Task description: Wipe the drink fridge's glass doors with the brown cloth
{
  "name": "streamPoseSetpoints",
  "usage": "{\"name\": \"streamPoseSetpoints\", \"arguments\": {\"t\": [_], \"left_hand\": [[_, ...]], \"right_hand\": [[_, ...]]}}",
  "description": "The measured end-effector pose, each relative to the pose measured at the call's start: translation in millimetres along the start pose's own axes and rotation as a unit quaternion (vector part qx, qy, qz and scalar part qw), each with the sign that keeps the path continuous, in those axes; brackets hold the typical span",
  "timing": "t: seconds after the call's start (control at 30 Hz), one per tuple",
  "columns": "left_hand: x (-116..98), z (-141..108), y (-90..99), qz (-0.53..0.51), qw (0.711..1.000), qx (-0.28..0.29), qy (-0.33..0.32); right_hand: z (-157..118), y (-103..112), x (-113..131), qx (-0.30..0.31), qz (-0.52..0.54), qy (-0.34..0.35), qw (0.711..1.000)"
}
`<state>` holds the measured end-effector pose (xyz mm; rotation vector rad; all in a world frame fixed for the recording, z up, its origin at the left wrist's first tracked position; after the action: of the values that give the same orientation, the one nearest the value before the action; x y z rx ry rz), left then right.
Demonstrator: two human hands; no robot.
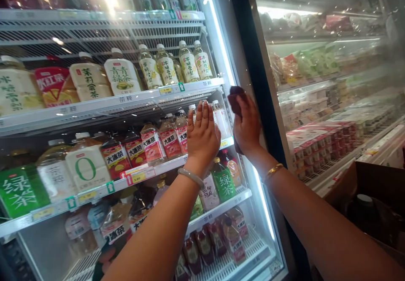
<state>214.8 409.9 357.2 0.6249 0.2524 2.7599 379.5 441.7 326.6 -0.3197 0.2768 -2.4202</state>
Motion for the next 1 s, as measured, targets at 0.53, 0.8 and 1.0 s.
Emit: {"name": "streamPoseSetpoints", "arguments": {"t": [0.53,0.8,1.0], "left_hand": [[1.0,-3.1,2.0,0.016,0.999,0.003,-0.034],[1.1,-1.2,0.2,0.005,1.000,-0.026,0.002],[-0.9,-2.9,2.0,0.013,0.999,-0.039,-0.019]], "right_hand": [[10.3,7.3,-13.3,-0.019,0.009,0.001,1.000],[-10.3,-5.4,38.6,0.094,0.098,0.105,0.985],[-9.6,-6.6,21.7,-0.045,0.051,-0.030,0.997]]}}
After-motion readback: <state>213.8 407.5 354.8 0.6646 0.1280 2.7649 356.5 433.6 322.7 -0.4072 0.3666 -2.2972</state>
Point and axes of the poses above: each hand's wrist, its own z-axis towards the middle knuckle, its own y-axis out of the back of the hand, x = y × z, the point moved 1 cm from there along z, towards the middle knuckle, and after that the axes turned 8 degrees about z, right-handed, at the moved point
